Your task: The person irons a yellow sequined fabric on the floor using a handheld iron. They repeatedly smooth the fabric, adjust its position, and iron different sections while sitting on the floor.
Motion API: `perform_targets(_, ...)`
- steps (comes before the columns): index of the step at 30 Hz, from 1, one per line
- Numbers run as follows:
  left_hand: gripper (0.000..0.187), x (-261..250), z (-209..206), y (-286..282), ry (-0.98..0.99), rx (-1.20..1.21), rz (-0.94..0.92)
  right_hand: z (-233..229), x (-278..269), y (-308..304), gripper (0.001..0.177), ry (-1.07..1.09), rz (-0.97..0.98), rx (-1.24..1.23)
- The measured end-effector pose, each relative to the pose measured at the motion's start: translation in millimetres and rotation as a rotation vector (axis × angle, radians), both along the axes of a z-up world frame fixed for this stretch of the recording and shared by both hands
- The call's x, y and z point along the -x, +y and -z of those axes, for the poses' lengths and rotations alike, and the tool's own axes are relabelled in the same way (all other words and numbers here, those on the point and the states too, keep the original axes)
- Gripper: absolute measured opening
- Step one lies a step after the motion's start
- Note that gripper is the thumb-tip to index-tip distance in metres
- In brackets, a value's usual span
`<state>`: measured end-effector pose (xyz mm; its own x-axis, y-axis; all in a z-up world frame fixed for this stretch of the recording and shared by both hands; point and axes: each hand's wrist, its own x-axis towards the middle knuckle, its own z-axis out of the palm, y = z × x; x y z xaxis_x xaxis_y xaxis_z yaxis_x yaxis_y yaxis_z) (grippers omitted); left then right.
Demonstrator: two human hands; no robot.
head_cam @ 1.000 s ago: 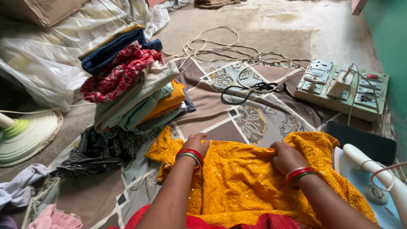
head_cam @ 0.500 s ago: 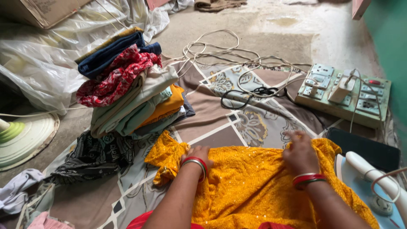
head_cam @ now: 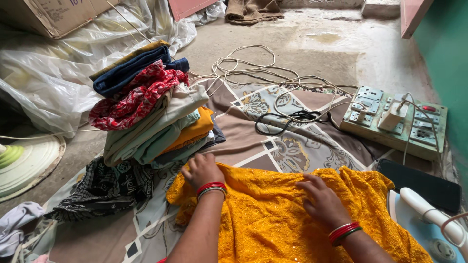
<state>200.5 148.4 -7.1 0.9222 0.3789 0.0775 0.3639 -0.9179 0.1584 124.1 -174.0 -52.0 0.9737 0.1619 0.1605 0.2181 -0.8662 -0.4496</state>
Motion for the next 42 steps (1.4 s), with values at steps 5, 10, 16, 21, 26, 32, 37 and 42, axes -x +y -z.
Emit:
perform_targets(5, 0.040, 2, 16, -52, -0.184, 0.144, 0.206, -1, 5, 4, 0.046, -0.117, 0.032, 0.125)
perform_targets(10, 0.042, 30, 11, -122, 0.363, 0.219, 0.521, -9, 9, 1, 0.032, 0.021, 0.243, 0.168)
perform_targets(16, 0.058, 31, 14, -111, 0.247, 0.115, 0.484, -15, -13, -14, 0.041, 0.105, 0.310, 0.012)
perform_targets(21, 0.040, 14, 22, -88, 0.337, 0.235, 0.359, 5, -54, -46, 0.064, 0.186, 0.266, 0.056)
perform_targets(26, 0.031, 1, 29, -82, 0.290, 0.276, 0.307, 26, -87, -64, 0.038, 0.325, 0.232, 0.208)
perform_targets(32, 0.042, -1, 34, -101, 0.154, 0.313, 0.355, 3, -91, -47, 0.045, 0.045, 0.495, -0.034)
perform_targets(37, 0.077, 19, 30, -107, 0.340, 0.286, 0.432, -8, -60, -26, 0.089, 0.012, 0.351, 0.079)
perform_targets(42, 0.078, 45, 11, -118, 0.302, 0.059, 0.567, 17, -16, -17, 0.079, -0.022, 0.116, 0.173)
